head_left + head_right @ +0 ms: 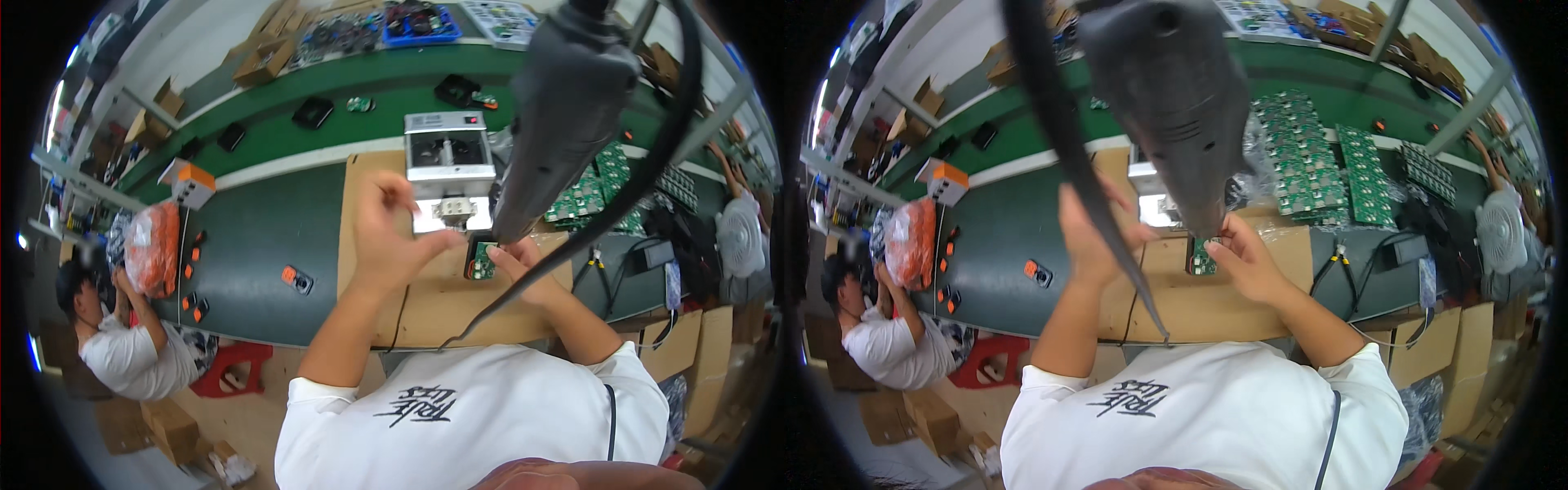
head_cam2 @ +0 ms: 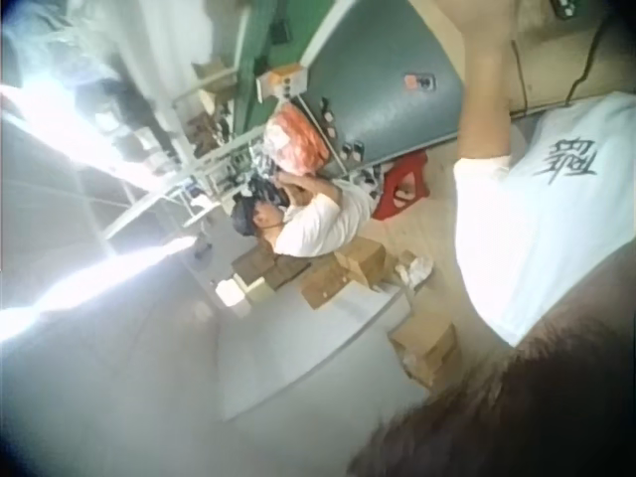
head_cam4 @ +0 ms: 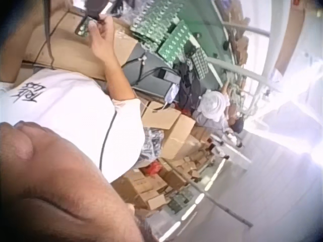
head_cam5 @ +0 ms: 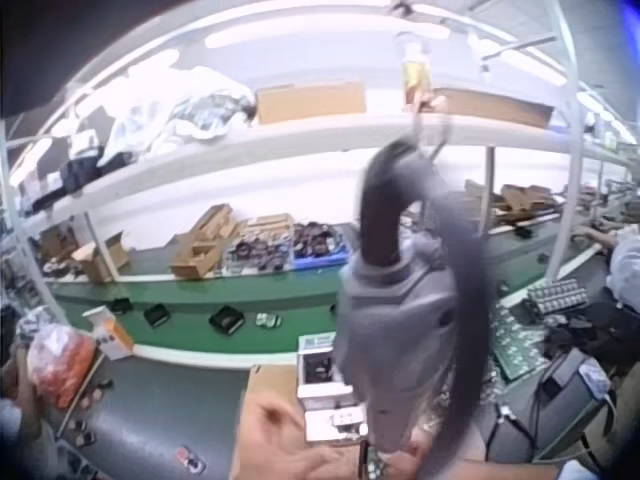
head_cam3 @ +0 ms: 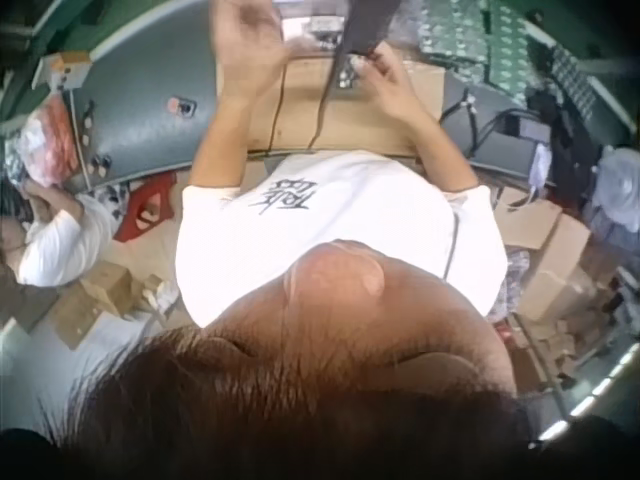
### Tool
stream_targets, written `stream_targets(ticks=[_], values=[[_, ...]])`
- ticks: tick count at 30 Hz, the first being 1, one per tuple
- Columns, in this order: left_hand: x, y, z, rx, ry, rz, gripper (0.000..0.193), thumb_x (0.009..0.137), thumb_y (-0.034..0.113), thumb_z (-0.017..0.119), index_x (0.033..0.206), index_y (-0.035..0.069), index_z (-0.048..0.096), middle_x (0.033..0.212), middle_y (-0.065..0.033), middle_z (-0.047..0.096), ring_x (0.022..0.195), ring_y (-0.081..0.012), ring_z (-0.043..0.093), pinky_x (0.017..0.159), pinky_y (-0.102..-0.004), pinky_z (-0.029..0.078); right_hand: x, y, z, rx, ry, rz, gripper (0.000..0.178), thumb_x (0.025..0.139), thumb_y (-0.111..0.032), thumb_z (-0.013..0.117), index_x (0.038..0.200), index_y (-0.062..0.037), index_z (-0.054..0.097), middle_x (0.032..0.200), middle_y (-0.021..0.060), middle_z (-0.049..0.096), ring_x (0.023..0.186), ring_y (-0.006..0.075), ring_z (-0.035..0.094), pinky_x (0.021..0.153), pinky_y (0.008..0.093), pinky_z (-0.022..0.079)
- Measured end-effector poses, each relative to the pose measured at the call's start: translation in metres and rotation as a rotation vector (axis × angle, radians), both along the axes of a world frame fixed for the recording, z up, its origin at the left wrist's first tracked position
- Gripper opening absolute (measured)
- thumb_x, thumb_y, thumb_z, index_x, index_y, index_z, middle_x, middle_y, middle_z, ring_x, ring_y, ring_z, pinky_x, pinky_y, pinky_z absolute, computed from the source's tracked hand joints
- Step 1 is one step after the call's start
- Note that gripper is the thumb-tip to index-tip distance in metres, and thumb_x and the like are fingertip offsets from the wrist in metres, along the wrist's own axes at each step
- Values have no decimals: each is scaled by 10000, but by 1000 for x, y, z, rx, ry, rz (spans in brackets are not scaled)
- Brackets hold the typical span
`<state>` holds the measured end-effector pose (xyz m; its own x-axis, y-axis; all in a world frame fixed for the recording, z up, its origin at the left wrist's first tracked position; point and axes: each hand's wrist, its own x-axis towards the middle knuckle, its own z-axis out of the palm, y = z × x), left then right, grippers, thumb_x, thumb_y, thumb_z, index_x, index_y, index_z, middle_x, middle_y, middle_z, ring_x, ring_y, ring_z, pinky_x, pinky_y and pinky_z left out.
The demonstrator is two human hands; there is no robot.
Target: Assembling circuit boards into plastic housings and securing them with screws using an electric screwdriver.
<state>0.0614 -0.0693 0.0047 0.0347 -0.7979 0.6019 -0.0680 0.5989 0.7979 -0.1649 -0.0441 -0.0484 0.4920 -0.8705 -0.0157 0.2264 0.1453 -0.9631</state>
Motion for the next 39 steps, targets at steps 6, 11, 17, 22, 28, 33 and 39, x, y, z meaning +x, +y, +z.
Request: stream_targets(ticks=[6,11,17,22,28,33,39], values=[[-72,-20,132,284,15,-779,623,706,161,793,1217,-39,500,1041,-139,602,928,-219,609,862,-374,496,-23,15,-8,293,-214,-228,189,1005,-143,447,1176,-66,427,1154,120,608,948,227,670,849,369,545],[-73,-17,101,440,200,-845,596,734,212,638,1246,-30,453,1038,-164,542,923,-270,605,886,-469,528,-49,32,-21,426,-364,-391,226,974,-234,483,1143,-85,459,952,102,617,765,221,654,716,402,573],[-42,-22,107,380,200,-849,427,704,147,622,1072,-16,481,705,-95,564,642,-208,618,695,-375,562,-68,34,-41,523,-589,-356,263,984,-327,481,1081,-92,548,936,46,597,847,173,615,808,399,540],[-51,-34,32,236,205,-455,675,762,682,682,937,81,428,576,-11,447,502,-143,459,560,-320,439,-59,28,-40,639,-581,-330,436,1010,-456,426,1082,-60,594,922,29,599,749,183,644,725,370,552],[-54,-39,7,288,211,-284,897,608,921,482,955,94,475,581,4,467,492,-148,461,552,-328,422,-46,21,-42,702,-582,-192,542,997,-566,375,996,-76,608,761,21,600,638,170,629,550,326,505],[-54,-34,6,278,212,-286,1004,570,960,434,1001,59,535,584,-2,484,485,-149,459,550,-323,424,-28,18,-38,684,-551,-149,597,983,-628,335,956,-91,593,689,26,577,587,147,576,493,309,446],[-48,-22,-18,486,201,-300,1021,576,963,422,986,33,528,565,-7,470,474,-156,463,529,-327,434,-13,17,-31,710,-441,-151,606,983,-648,292,932,-107,561,654,4,537,531,111,489,463,267,372]])
